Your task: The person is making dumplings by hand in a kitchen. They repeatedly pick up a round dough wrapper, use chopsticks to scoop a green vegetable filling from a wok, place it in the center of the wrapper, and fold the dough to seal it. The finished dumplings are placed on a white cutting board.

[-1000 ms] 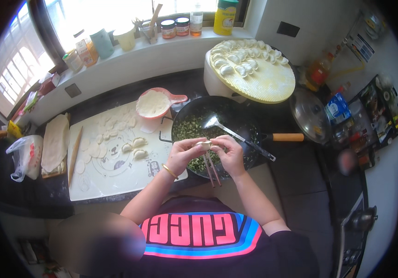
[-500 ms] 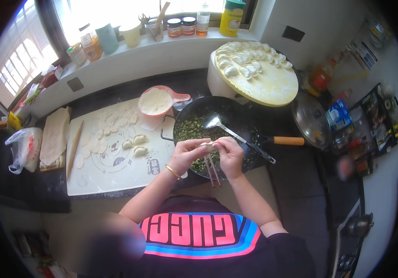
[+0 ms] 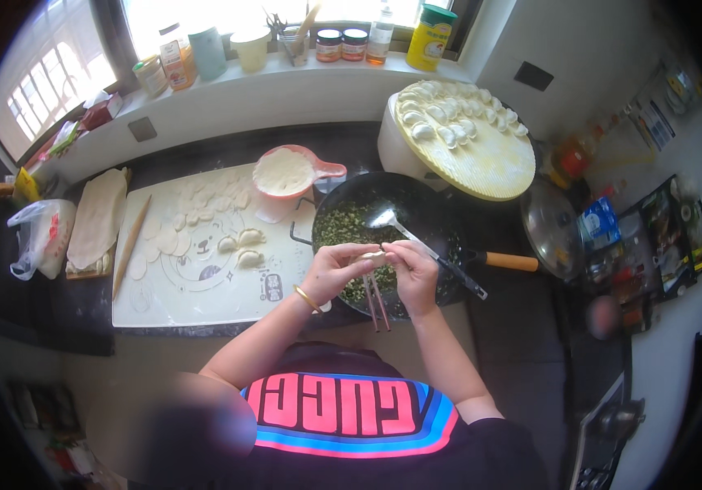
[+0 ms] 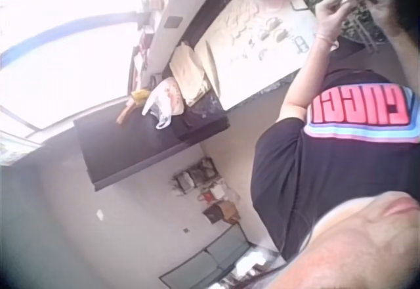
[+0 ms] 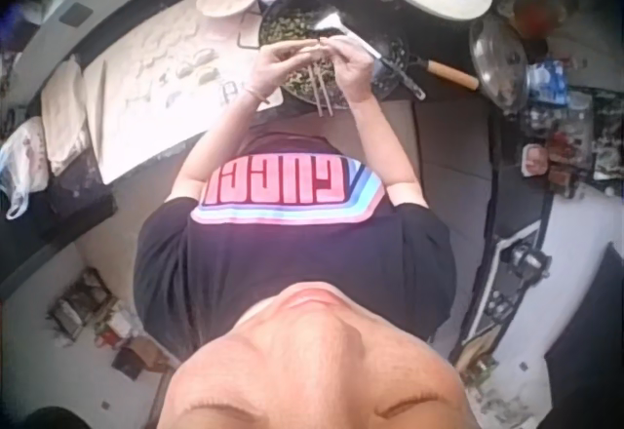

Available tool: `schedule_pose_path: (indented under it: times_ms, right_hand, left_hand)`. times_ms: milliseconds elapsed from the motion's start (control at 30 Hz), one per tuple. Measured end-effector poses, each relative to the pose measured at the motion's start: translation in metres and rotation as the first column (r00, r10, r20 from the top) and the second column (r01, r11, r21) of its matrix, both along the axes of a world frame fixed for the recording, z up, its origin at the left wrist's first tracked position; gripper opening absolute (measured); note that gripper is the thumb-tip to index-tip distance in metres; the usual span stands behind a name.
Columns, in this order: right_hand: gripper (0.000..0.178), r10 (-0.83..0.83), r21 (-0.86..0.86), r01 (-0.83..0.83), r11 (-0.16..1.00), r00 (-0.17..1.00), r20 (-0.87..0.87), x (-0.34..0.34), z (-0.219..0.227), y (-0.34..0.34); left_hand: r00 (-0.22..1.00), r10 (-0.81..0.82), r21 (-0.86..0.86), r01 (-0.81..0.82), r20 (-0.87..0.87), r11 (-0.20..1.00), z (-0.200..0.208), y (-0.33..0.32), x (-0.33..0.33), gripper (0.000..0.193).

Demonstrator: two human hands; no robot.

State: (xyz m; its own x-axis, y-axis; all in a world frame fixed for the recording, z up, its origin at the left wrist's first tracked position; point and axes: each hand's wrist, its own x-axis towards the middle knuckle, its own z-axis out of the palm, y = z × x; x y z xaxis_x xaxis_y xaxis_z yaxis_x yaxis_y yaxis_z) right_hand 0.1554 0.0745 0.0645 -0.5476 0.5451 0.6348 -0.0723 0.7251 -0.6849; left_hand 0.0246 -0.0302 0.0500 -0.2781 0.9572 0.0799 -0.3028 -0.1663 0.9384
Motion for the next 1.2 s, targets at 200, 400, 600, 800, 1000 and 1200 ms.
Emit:
schedule_pose_path:
  times_ms: [200, 400, 600, 800, 1000, 1200]
  right_hand:
    - [0.010, 0.011, 0.094, -0.020, 0.995, 0.995, 0.103, -0.003, 0.007, 0.002]
    - [0.015, 0.059, 0.150, -0.071, 0.986, 0.995, 0.083, -0.002, 0.017, 0.001]
    - [0.017, 0.143, 0.270, -0.191, 0.944, 0.972, 0.186, -0.005, 0.027, 0.007]
    - [0.009, 0.051, 0.186, -0.070, 0.980, 0.993, 0.103, -0.010, 0.020, 0.002]
    - [0.007, 0.070, 0.158, -0.090, 0.983, 0.989, 0.131, -0.015, 0.027, -0.001]
    - [0.006, -0.016, 0.097, 0.006, 0.995, 0.994, 0.107, -0.020, 0.019, -0.003]
  left_hand:
    - [0.999, 0.017, 0.039, -0.016, -0.045, 0.999, 0.006, 0.000, 0.000, 0.039]
    - [0.960, 0.123, 0.086, -0.104, -0.250, 0.991, -0.009, 0.002, -0.004, 0.047]
    - [0.859, 0.129, 0.022, -0.136, -0.496, 0.990, 0.021, -0.003, -0.003, 0.050]
    - [0.980, 0.136, 0.067, -0.127, -0.149, 0.990, 0.002, 0.004, -0.002, 0.046]
    - [0.937, 0.157, 0.007, -0.163, -0.311, 0.987, 0.004, 0.003, -0.005, 0.041]
    - [0.989, 0.089, 0.090, -0.101, 0.121, 0.991, -0.003, 0.006, 0.003, 0.041]
